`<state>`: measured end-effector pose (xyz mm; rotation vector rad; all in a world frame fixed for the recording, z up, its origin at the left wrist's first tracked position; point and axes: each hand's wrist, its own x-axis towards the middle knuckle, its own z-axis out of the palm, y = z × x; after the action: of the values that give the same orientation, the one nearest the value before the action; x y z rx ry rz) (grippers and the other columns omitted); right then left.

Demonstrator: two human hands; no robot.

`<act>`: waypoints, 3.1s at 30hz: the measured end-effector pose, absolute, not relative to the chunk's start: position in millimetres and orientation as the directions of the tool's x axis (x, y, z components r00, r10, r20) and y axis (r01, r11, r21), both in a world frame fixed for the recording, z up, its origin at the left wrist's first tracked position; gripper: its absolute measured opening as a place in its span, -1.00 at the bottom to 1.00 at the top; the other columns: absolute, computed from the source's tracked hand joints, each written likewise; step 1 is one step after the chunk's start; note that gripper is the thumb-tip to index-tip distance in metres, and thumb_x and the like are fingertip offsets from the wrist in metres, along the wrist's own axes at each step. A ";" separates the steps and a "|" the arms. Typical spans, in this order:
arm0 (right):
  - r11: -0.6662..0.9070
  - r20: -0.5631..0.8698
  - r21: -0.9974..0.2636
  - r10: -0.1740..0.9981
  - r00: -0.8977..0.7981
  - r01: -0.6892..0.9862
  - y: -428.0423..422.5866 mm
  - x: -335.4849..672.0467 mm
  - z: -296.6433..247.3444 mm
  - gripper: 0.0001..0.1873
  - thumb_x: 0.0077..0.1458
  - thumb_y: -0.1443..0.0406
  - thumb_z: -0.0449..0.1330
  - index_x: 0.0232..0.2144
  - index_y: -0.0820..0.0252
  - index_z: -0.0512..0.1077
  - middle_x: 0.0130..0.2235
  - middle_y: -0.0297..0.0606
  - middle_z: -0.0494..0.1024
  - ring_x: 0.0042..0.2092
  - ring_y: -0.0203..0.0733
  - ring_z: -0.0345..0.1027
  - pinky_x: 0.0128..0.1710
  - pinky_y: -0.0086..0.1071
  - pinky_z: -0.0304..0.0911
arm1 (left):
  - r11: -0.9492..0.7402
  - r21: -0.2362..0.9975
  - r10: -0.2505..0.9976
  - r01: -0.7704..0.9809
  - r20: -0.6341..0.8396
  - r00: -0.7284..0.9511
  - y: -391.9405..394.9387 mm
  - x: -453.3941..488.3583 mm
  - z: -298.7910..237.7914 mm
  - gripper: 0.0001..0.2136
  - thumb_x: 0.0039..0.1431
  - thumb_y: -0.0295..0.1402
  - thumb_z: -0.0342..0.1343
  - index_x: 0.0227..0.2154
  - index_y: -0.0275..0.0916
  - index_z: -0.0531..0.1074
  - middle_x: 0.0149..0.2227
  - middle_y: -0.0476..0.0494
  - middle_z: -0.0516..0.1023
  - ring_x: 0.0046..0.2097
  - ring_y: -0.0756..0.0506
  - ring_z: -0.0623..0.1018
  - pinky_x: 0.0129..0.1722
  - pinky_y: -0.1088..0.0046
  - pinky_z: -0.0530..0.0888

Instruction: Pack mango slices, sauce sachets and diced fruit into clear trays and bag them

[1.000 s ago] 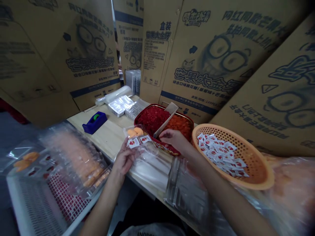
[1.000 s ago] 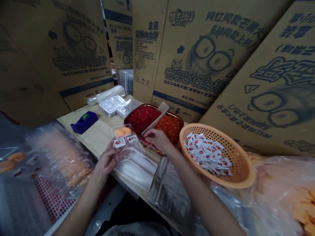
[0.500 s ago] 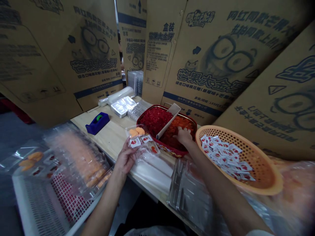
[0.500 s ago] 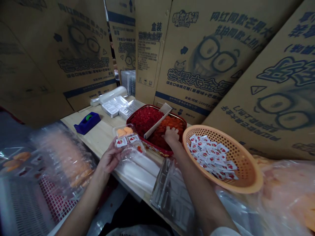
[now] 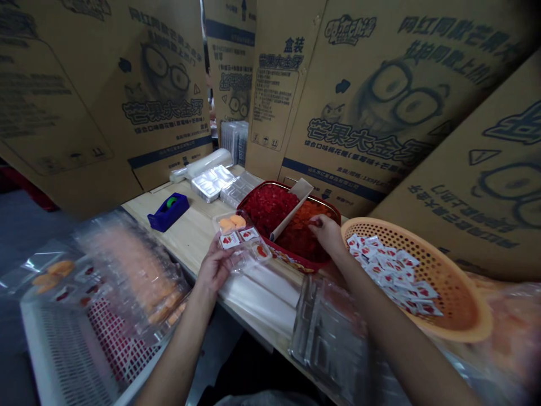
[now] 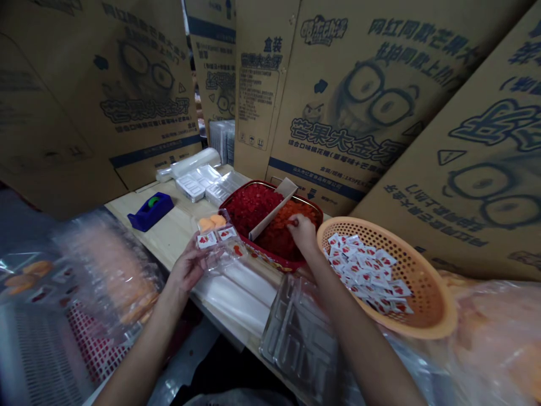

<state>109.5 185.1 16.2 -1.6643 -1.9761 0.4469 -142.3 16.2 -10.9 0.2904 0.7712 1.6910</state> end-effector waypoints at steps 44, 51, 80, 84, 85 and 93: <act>0.054 0.002 -0.988 0.941 -0.339 0.145 106.6 15.7 50.7 -0.81 -0.25 0.34 0.21 -0.45 0.22 0.38 -0.47 -0.40 0.42 -0.50 -0.36 0.28 -0.51 -0.45 0.28 | -0.126 0.561 0.931 -0.818 -0.219 -0.293 21.3 -148.2 -12.7 -0.50 -0.14 -0.68 0.03 -0.08 -0.15 0.28 -0.22 -0.06 0.50 -0.27 -0.07 0.52 -0.24 0.31 0.46; 0.273 0.223 -0.613 0.960 -0.170 0.741 158.1 90.9 37.8 -0.89 -0.10 0.41 0.12 -0.47 0.21 0.43 -0.41 -0.28 0.51 -0.38 -0.25 0.36 -0.37 -0.41 0.22 | -0.135 0.552 0.937 -0.823 -0.199 -0.287 18.9 -155.7 -11.6 -0.44 -0.12 -0.68 0.03 -0.02 -0.08 0.27 -0.18 -0.04 0.50 -0.24 -0.07 0.53 -0.16 0.24 0.46; 0.737 0.067 -0.307 0.648 -0.759 0.602 94.3 10.4 55.9 -0.84 0.07 0.41 0.08 -0.44 0.25 0.48 -0.35 -0.21 0.41 -0.27 -0.25 0.24 -0.27 -0.45 0.09 | -0.118 0.564 0.938 -0.817 -0.206 -0.278 18.4 -159.1 -10.4 -0.44 -0.07 -0.70 0.00 0.01 -0.08 0.23 -0.15 -0.08 0.50 -0.26 -0.06 0.54 -0.22 0.32 0.49; 0.783 0.074 -0.184 0.614 -0.786 0.595 90.3 3.5 41.5 -0.81 0.11 0.33 0.07 -0.39 0.27 0.48 -0.32 -0.13 0.41 -0.25 -0.19 0.21 -0.23 -0.40 0.09 | -0.117 0.561 0.939 -0.819 -0.206 -0.275 19.3 -159.5 -12.8 -0.41 -0.09 -0.70 0.02 0.02 -0.07 0.22 -0.14 -0.08 0.49 -0.24 -0.06 0.54 -0.22 0.31 0.49; 0.788 0.079 -0.165 0.609 -0.789 0.593 89.9 1.5 37.1 -0.81 0.11 0.33 0.06 -0.38 0.26 0.48 -0.30 -0.12 0.41 -0.23 -0.18 0.21 -0.21 -0.39 0.09 | -0.112 0.562 0.937 -0.820 -0.216 -0.276 19.4 -159.2 -12.7 -0.40 -0.10 -0.70 0.02 0.03 -0.07 0.21 -0.14 -0.07 0.49 -0.24 -0.06 0.53 -0.21 0.30 0.49; 0.737 0.068 -0.292 0.651 -0.756 0.609 99.7 -2.9 32.2 -0.81 0.06 0.41 0.07 -0.42 0.29 0.50 -0.39 -0.18 0.42 -0.31 -0.24 0.24 -0.26 -0.44 0.10 | -0.116 0.569 0.934 -0.814 -0.218 -0.285 19.0 -156.7 -7.2 -0.42 -0.10 -0.69 0.03 0.01 -0.07 0.23 -0.15 -0.08 0.50 -0.19 -0.11 0.53 -0.17 0.24 0.47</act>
<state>-2.9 99.7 32.2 -1.0138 -2.7715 0.3786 -156.7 19.0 -7.2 0.2263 0.7132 1.7238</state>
